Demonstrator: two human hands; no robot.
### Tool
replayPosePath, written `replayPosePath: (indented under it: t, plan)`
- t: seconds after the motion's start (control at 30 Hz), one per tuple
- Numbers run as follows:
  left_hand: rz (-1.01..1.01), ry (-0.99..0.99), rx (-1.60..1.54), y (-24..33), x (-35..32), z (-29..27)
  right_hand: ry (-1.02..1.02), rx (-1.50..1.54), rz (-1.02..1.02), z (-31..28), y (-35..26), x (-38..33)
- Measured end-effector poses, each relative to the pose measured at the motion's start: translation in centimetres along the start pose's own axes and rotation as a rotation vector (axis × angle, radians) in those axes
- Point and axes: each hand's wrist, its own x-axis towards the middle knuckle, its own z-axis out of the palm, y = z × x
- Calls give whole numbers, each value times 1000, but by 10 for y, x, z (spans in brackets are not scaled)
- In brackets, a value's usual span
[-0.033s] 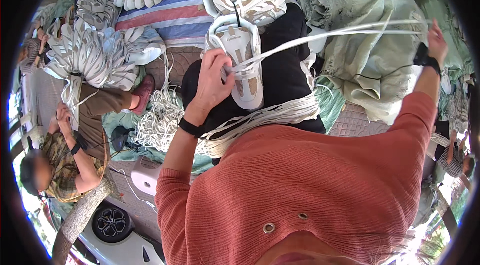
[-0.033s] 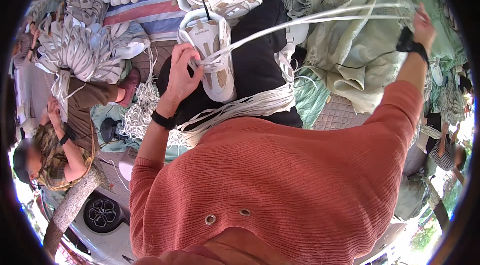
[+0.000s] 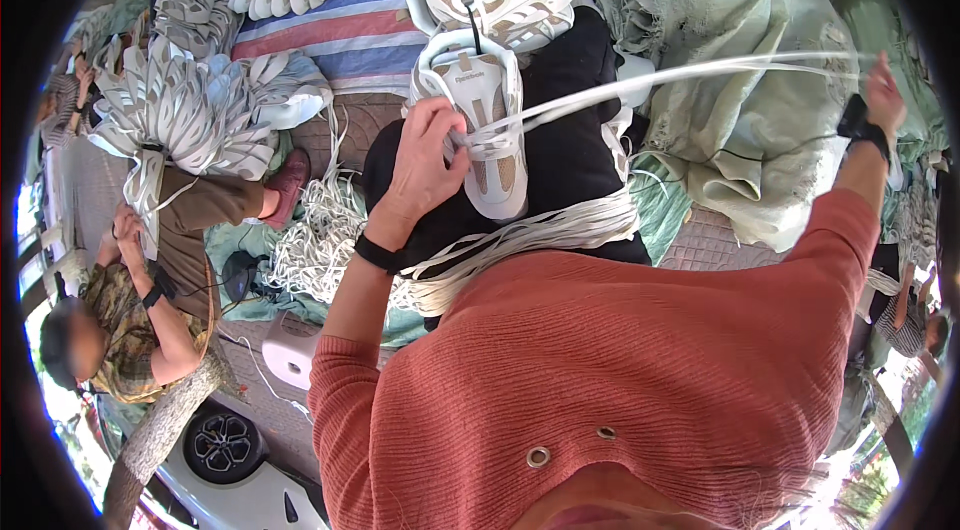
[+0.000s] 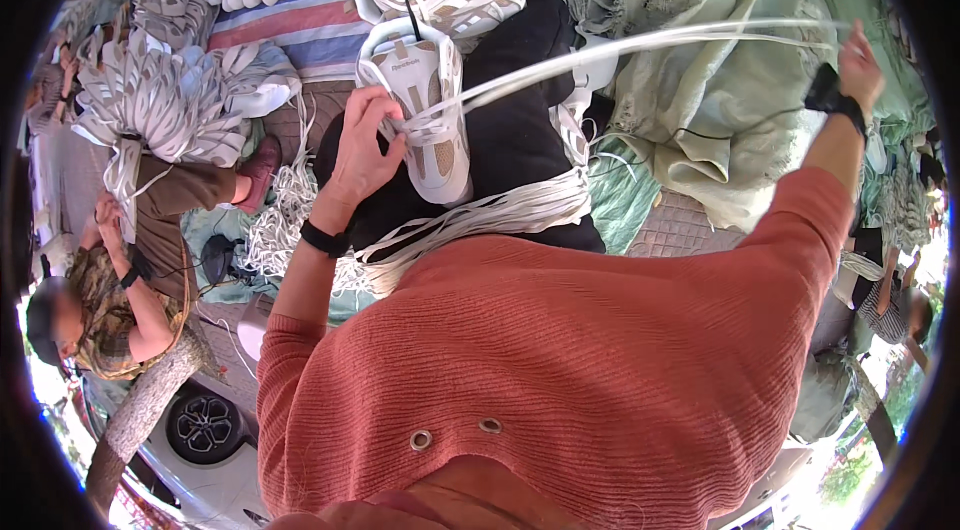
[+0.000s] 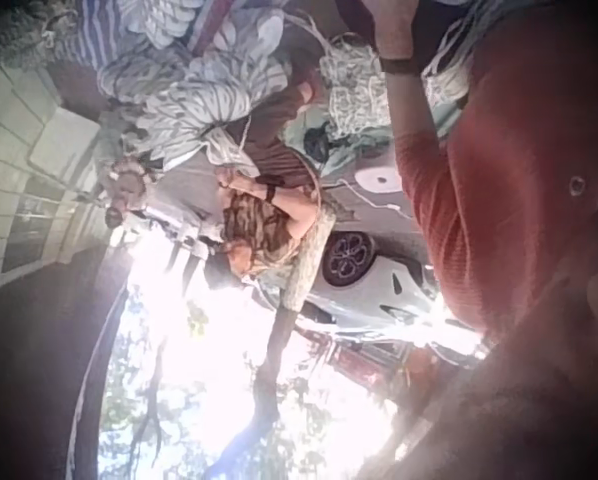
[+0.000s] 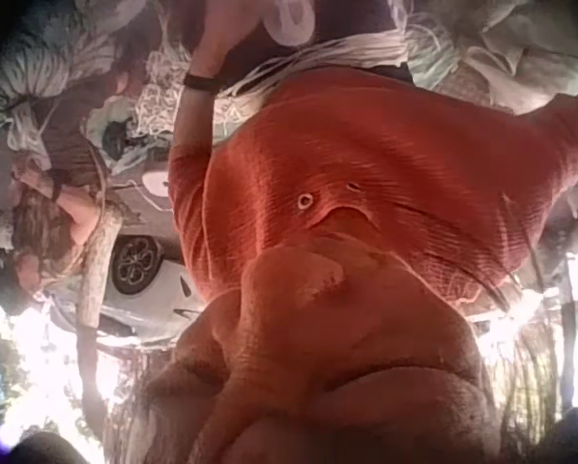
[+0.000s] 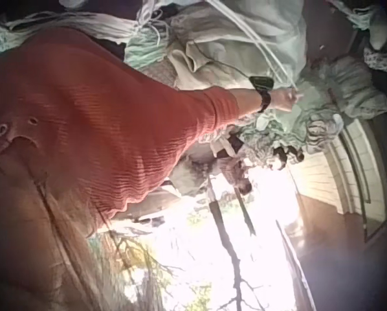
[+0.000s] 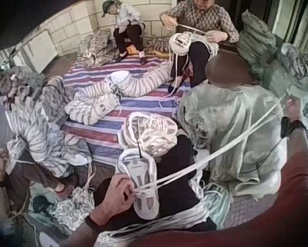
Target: The person threads a long white shoelace through the eyelets of a white sneaker held on their lap. They repeatedly pull the lace through the eyelets and adjust the loops, working on a single shoe while sitting on the ground.
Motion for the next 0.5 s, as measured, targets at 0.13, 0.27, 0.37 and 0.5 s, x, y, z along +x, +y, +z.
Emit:
replayPosePath:
  t: [0.13, 0.27, 0.37, 0.5]
  plan:
    - [-28, -106, -26, 4, 9, -8, 32, -313, -162, 1, -15, -15]
    - [-20, -166, 132, 22, 19, -17, -89, -1023, -250, -8, 108, -44]
    - [261, -129, 332, 25, 40, 3, -112, -1076, 1, -17, 201, -73]
    - [193, -144, 385, 25, 34, 9, -717, -1291, 303, 86, 428, -237]
